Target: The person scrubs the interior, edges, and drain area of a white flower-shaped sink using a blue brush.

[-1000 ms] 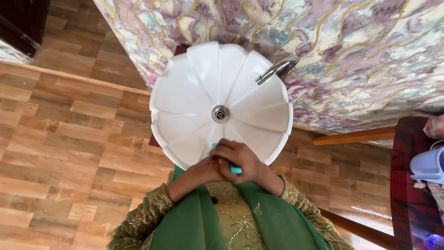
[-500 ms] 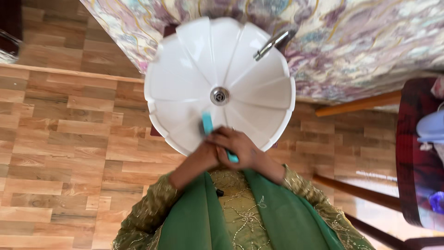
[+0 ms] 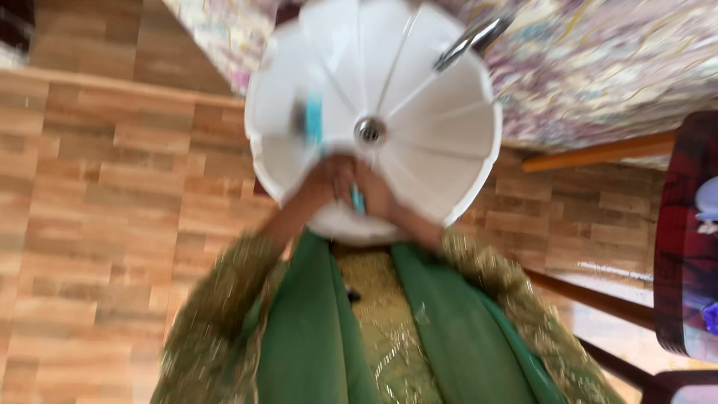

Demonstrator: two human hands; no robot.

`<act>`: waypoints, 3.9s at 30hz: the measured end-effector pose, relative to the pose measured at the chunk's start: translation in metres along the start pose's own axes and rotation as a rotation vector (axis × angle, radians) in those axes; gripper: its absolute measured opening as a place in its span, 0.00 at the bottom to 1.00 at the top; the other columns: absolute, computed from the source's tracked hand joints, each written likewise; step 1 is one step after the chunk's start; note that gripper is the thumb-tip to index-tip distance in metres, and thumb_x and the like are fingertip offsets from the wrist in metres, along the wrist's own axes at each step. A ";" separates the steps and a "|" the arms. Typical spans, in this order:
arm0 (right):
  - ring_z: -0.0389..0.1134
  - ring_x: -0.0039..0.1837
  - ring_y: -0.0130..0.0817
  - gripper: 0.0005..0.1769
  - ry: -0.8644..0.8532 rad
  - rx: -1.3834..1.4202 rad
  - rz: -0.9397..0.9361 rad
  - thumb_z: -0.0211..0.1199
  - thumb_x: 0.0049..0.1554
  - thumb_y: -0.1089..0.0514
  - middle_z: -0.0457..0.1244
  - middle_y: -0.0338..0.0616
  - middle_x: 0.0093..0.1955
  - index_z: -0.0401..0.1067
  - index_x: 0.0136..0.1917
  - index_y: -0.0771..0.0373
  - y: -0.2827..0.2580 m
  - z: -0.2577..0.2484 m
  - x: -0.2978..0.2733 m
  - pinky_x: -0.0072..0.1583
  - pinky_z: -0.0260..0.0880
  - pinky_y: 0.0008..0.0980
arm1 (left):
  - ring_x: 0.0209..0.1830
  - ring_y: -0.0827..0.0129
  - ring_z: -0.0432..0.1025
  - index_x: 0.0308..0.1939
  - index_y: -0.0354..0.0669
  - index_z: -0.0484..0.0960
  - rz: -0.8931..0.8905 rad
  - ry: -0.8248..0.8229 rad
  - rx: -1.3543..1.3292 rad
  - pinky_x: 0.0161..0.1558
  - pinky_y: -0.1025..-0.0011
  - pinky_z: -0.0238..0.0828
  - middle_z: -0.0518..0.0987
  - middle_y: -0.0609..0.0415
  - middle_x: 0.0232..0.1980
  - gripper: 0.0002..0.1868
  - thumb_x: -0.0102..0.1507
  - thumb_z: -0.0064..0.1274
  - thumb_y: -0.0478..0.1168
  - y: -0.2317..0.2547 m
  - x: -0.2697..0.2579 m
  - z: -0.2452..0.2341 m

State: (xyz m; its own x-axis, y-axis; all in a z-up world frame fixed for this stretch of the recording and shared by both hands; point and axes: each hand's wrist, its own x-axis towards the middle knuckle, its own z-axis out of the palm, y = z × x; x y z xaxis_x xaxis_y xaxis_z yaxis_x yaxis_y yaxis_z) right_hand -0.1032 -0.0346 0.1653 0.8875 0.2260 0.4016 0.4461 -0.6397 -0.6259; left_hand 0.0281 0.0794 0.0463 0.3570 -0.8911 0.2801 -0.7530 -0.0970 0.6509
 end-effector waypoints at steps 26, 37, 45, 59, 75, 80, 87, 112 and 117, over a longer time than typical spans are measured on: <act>0.69 0.60 0.53 0.23 -0.045 -0.170 0.079 0.69 0.50 0.44 0.65 0.51 0.59 0.72 0.56 0.53 -0.044 -0.018 -0.016 0.58 0.70 0.52 | 0.71 0.51 0.62 0.70 0.39 0.67 0.213 0.125 -0.228 0.71 0.59 0.62 0.68 0.43 0.70 0.35 0.60 0.58 0.44 0.049 -0.048 0.068; 0.68 0.40 0.48 0.27 -0.376 -0.457 0.030 0.69 0.49 0.35 0.62 0.47 0.41 0.72 0.50 0.56 -0.015 -0.054 -0.044 0.43 0.65 0.52 | 0.62 0.52 0.70 0.60 0.40 0.74 0.049 0.007 -0.278 0.62 0.60 0.70 0.76 0.43 0.61 0.30 0.58 0.58 0.50 0.018 -0.051 0.171; 0.68 0.43 0.49 0.29 -0.249 -0.520 -0.202 0.66 0.53 0.36 0.62 0.50 0.48 0.69 0.56 0.58 0.083 -0.099 -0.016 0.43 0.67 0.48 | 0.69 0.56 0.66 0.63 0.42 0.73 0.072 0.065 -0.161 0.66 0.61 0.68 0.72 0.45 0.67 0.30 0.59 0.59 0.48 -0.005 0.057 0.125; 0.54 0.75 0.80 0.38 -0.384 -0.583 -0.224 0.60 0.58 0.32 0.52 0.78 0.72 0.63 0.71 0.55 0.166 -0.112 -0.018 0.68 0.58 0.70 | 0.79 0.63 0.60 0.69 0.45 0.71 0.143 0.315 -0.371 0.74 0.64 0.65 0.67 0.49 0.78 0.31 0.63 0.61 0.44 -0.001 0.133 0.116; 0.67 0.52 0.75 0.39 -0.584 -0.529 -0.560 0.70 0.46 0.32 0.59 0.72 0.60 0.68 0.61 0.57 0.183 -0.099 0.001 0.49 0.71 0.66 | 0.69 0.59 0.63 0.67 0.45 0.71 -0.085 0.245 0.359 0.69 0.60 0.60 0.72 0.49 0.68 0.26 0.66 0.45 0.50 -0.019 0.108 0.160; 0.69 0.50 0.63 0.33 -0.427 -0.543 -0.583 0.67 0.56 0.37 0.61 0.64 0.60 0.68 0.64 0.58 0.208 -0.081 0.058 0.49 0.71 0.65 | 0.68 0.58 0.65 0.65 0.46 0.74 -0.171 0.269 0.453 0.69 0.59 0.61 0.74 0.50 0.66 0.24 0.68 0.43 0.52 -0.087 0.125 0.107; 0.69 0.50 0.64 0.34 -0.425 -0.526 -0.681 0.64 0.53 0.36 0.62 0.67 0.58 0.70 0.64 0.59 0.190 -0.065 0.010 0.42 0.71 0.60 | 0.65 0.56 0.68 0.64 0.48 0.76 -0.350 0.272 0.127 0.68 0.56 0.63 0.77 0.50 0.63 0.22 0.71 0.42 0.54 -0.072 0.113 0.135; 0.69 0.61 0.55 0.28 -0.356 -0.165 -0.424 0.65 0.60 0.51 0.60 0.57 0.70 0.68 0.71 0.58 0.132 -0.055 0.043 0.54 0.76 0.48 | 0.70 0.55 0.65 0.63 0.46 0.78 -0.173 0.270 0.291 0.71 0.56 0.57 0.75 0.48 0.66 0.26 0.64 0.46 0.52 -0.070 0.042 0.107; 0.63 0.73 0.64 0.29 -0.183 -0.090 -0.554 0.61 0.57 0.55 0.55 0.58 0.76 0.66 0.72 0.55 0.108 -0.035 0.042 0.63 0.75 0.49 | 0.73 0.53 0.61 0.67 0.45 0.75 -0.501 -0.024 0.806 0.74 0.52 0.51 0.71 0.46 0.70 0.28 0.66 0.44 0.53 -0.044 0.036 0.091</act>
State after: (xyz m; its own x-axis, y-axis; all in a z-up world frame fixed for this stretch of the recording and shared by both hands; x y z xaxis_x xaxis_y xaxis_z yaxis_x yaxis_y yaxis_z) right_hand -0.0219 -0.1199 0.1386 0.5342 0.6619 0.5258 0.8444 -0.4482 -0.2935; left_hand 0.0237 0.0109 -0.0360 0.7373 -0.6708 0.0798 -0.6733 -0.7394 0.0057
